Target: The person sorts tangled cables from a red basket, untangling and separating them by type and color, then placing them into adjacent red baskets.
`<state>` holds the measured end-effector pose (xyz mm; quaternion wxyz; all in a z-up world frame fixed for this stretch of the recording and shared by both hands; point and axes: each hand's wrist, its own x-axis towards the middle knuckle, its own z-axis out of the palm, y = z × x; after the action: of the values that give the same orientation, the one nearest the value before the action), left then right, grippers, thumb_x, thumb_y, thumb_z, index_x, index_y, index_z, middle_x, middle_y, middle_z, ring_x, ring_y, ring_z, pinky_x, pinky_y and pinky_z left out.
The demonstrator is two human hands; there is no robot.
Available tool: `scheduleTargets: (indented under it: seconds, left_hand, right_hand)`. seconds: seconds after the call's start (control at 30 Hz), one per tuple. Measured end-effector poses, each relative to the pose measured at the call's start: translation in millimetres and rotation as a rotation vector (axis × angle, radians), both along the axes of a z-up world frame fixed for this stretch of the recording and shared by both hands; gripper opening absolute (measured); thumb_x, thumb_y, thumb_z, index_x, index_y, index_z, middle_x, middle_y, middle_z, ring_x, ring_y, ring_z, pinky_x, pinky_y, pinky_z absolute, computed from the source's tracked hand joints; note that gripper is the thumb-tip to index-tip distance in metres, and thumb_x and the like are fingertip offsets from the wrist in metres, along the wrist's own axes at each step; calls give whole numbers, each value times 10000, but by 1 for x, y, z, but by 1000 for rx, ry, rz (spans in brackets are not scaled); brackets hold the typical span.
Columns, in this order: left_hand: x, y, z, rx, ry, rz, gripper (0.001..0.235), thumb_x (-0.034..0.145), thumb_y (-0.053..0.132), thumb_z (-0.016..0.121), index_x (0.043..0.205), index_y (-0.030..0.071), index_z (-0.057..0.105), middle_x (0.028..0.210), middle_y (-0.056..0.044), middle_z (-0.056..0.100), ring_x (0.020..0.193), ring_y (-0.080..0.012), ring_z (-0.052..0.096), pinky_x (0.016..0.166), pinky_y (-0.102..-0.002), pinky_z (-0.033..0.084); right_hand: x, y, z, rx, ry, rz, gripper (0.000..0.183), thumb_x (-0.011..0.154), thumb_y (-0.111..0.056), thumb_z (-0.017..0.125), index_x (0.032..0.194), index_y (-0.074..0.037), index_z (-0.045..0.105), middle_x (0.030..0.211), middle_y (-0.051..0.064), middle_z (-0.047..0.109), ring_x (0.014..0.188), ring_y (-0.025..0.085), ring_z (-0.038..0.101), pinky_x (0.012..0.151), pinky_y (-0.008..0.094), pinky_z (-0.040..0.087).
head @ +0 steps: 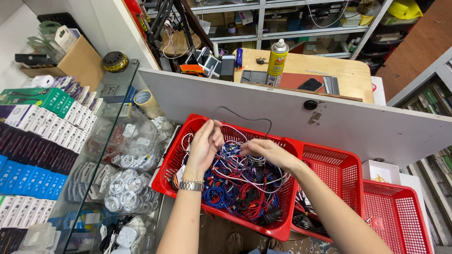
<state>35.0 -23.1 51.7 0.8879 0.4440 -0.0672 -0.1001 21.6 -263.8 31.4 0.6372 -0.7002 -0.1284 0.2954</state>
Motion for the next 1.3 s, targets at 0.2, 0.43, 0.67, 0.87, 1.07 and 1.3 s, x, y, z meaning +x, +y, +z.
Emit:
scheduleTargets:
  seconds: [0.2,0.43,0.67,0.87,1.07,1.3]
  left_hand:
    - [-33,-27,-36,1021,-289,-679,350,1054,255,574,1286,51,738,1160,-85,775,1161,-208,711,1050,-355,508]
    - [-10,-55,-19,1117,-807,87,498,842,208,695,1314,58,642,1593,-190,434,1508,-392,209,1171,-542,243]
    - [-2,13,-4,1184,-371,-133,317,982,368,637,871,87,732,805,-21,681,871,-168,680,870,-364,523]
    - [-2,-21,-14,899,-115,-385,314,1036,320,551,897,66,673,641,56,521,602,-64,532,604,-255,490]
    - [-7,-21,-4,821,-107,-243,316,1029,307,588,889,60,726,599,75,471,512,-34,409,529,-223,440]
    - [-11,-21,-16,745,-69,-181,331,1022,320,607,887,57,756,572,85,430,505,-29,419,498,-223,398]
  right_hand:
    - [17,-10,29,595,349,-443,470,1114,-328,422,1462,-29,523,964,40,620,826,116,581,767,276,502]
    - [-7,-40,37,-154,335,184,444,1087,-446,432,963,-45,575,600,-97,323,489,50,258,407,233,194]
    - [22,-172,-16,-140,-102,-491,241,1043,-304,572,1065,-73,638,787,-10,547,675,123,488,593,298,387]
    - [-12,-71,-45,-622,-1205,-291,419,937,-172,635,1315,8,611,1359,246,643,1251,437,548,1060,541,397]
    - [-7,-56,44,-535,-496,-205,281,1073,-230,474,1206,-53,647,1082,102,751,1036,255,731,951,395,554]
    - [-15,-29,50,-234,-365,12,320,1048,-280,471,1172,-38,639,1024,124,699,781,291,695,745,397,606]
